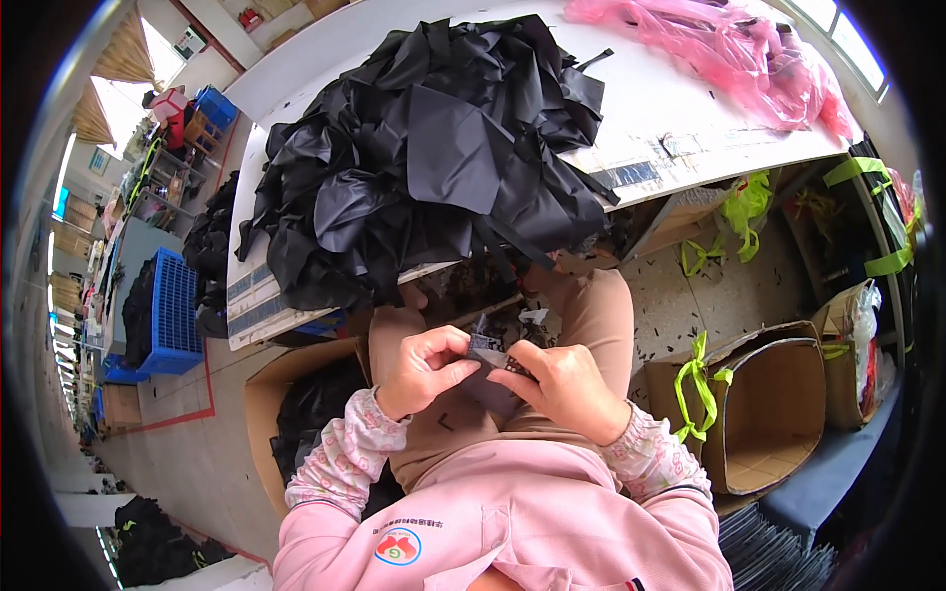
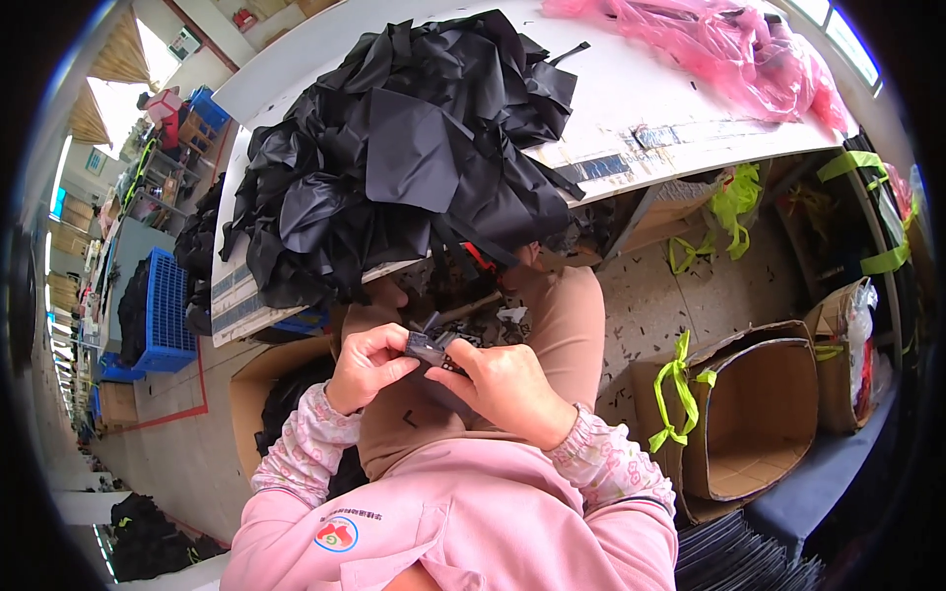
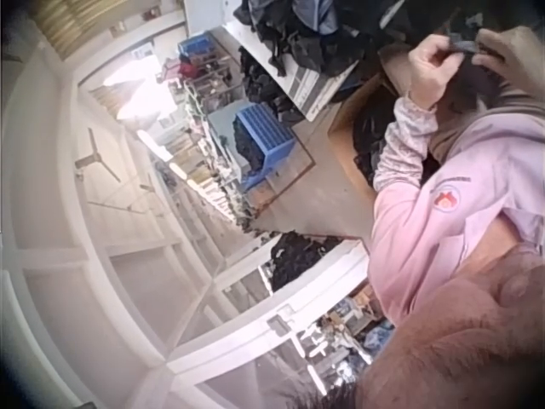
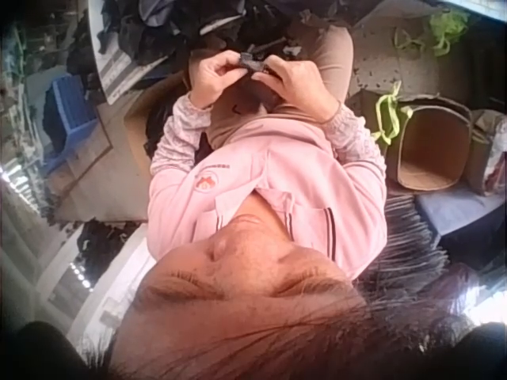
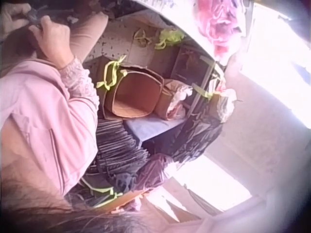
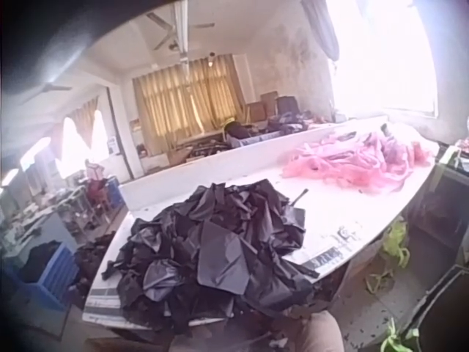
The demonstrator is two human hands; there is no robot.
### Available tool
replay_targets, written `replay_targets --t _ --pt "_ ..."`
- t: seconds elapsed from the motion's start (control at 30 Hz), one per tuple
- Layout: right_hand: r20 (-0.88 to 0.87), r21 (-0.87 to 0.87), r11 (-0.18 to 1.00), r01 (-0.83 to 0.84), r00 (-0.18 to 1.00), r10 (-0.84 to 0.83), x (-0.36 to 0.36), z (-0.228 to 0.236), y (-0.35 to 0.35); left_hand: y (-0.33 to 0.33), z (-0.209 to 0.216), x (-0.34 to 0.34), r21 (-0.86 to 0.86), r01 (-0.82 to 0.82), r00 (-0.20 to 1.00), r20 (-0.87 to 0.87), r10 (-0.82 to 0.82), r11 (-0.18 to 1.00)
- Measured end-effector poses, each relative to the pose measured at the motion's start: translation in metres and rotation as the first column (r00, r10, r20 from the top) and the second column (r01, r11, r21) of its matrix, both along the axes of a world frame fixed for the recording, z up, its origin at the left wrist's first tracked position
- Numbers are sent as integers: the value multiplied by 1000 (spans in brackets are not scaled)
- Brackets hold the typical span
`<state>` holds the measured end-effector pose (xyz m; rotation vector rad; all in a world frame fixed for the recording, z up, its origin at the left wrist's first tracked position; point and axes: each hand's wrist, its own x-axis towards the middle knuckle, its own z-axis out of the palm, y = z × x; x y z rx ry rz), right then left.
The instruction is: Trimming excess material from black fabric pieces using small scissors.
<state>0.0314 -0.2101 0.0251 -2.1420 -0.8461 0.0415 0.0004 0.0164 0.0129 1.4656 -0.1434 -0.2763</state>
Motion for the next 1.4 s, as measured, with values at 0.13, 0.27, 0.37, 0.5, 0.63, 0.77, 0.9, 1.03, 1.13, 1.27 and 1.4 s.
replay_targets --t 0.13,0.27,0.37,0.5,0.63,0.77,0.9,1.03,1.13,1.27,1.4 --pt "-43 109 993 53 998 -49 8 -8 -5 50 0 -12 426 -68 983 184 -13 902" --pt "-79 24 992 127 989 -125 15 -24 -20 170 -29 -64 868 291 934 -167 -315 403" --pt "-85 0 988 153 985 -153 18 -40 -22 223 -46 -120 476 876 467 -876 -122 -69" --pt "-89 -6 987 160 983 -160 20 -52 -11 204 -9 -98 625 742 669 -710 -219 242" --pt "-64 -6 996 84 994 -84 17 -52 8 170 4 -12 729 -416 907 288 308 543" --pt "-86 -22 1000 15 996 -17 10 -50 14 163 -4 83 608 -740 673 676 299 289" --pt "-134 -26 999 27 990 -30 7 -52 0 182 19 125 471 -677 726 551 410 566" --pt "-193 -38 992 122 973 -127 11 -62 -22 154 102 121 -125 -481 798 347 492 868" --pt "-231 78 983 168 962 -146 16 -56 -23 129 147 93 -441 -235 828 377 416 866" --pt "-277 363 911 196 956 -95 23 -30 -20 114 149 64 -617 124 933 340 121 777" --pt "-304 603 786 138 950 67 33 10 -15 59 143 42 -328 164 986 72 -148 930"
